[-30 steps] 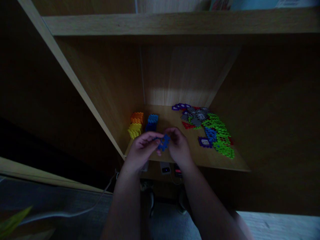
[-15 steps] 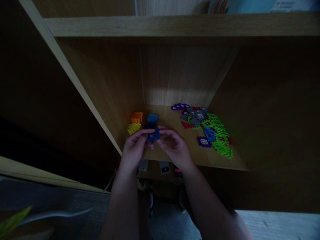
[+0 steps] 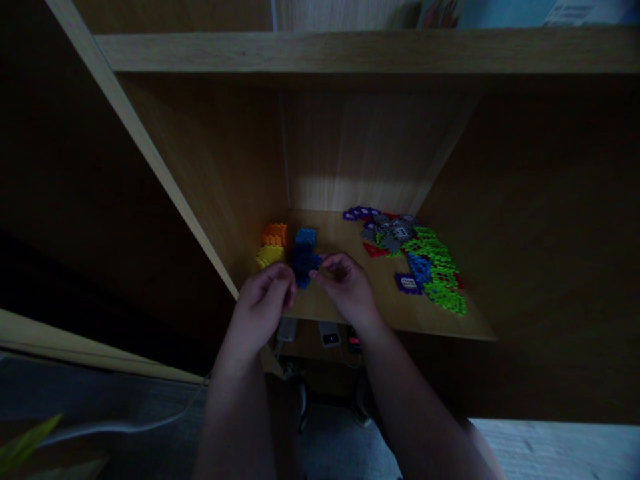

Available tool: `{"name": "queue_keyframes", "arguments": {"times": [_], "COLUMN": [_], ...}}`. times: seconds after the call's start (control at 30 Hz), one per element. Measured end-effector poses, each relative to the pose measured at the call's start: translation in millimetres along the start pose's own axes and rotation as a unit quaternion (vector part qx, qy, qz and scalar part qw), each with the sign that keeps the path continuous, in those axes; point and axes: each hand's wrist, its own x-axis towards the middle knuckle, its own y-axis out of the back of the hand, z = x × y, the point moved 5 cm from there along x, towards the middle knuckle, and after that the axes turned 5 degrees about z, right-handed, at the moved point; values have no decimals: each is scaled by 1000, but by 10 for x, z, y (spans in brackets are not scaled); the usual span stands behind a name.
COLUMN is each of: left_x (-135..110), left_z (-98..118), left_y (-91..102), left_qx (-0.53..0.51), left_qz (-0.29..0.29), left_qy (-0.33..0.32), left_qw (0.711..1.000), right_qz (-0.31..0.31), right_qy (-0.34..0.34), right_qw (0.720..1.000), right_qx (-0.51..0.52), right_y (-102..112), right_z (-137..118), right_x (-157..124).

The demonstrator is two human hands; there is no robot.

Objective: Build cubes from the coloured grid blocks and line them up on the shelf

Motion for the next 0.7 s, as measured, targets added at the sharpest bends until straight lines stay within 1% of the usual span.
{"name": "queue_keyframes", "arguments": {"times": [0.03,0.07,0.1,0.13,0.17,0.2,0.23,0.3,0.37,0.43,0.57,0.7], "left_x": [-65,-153,-263,-387,-483,-532,-549,-538,-513,-492,-471,-467], "left_z": [53,103,147,182,202,206,199,170,126,99,95,99], "left_y": [-77,-181,-294,-406,-489,-553,-608,-694,-736,-732,-657,-616], "left_qx": [-2,4,13,28,41,56,77,102,123,132,137,136], "left_qz": [-88,-194,-306,-416,-485,-515,-522,-515,-507,-500,-484,-483], "left_qy": [5,7,4,-6,-15,-21,-29,-38,-33,-30,-21,-2], "left_qw": [996,981,952,909,873,855,849,850,852,855,864,865], "right_qz": [-6,-16,-26,-36,-43,-49,-53,-59,-65,-71,-69,-69], "right_qy": [0,2,6,11,16,22,27,34,36,38,55,63], "right_qw": [1000,1000,999,999,999,998,997,996,995,994,990,988], "right_qx": [-10,-16,-19,-21,-25,-32,-40,-53,-63,-77,-107,-123], "right_y": [-24,-49,-72,-89,-100,-107,-109,-107,-105,-106,-97,-86], "right_z": [11,13,9,-1,-14,-28,-42,-64,-75,-79,-97,-111], "right_x": [20,34,42,43,41,35,27,13,2,-6,-22,-37]}}
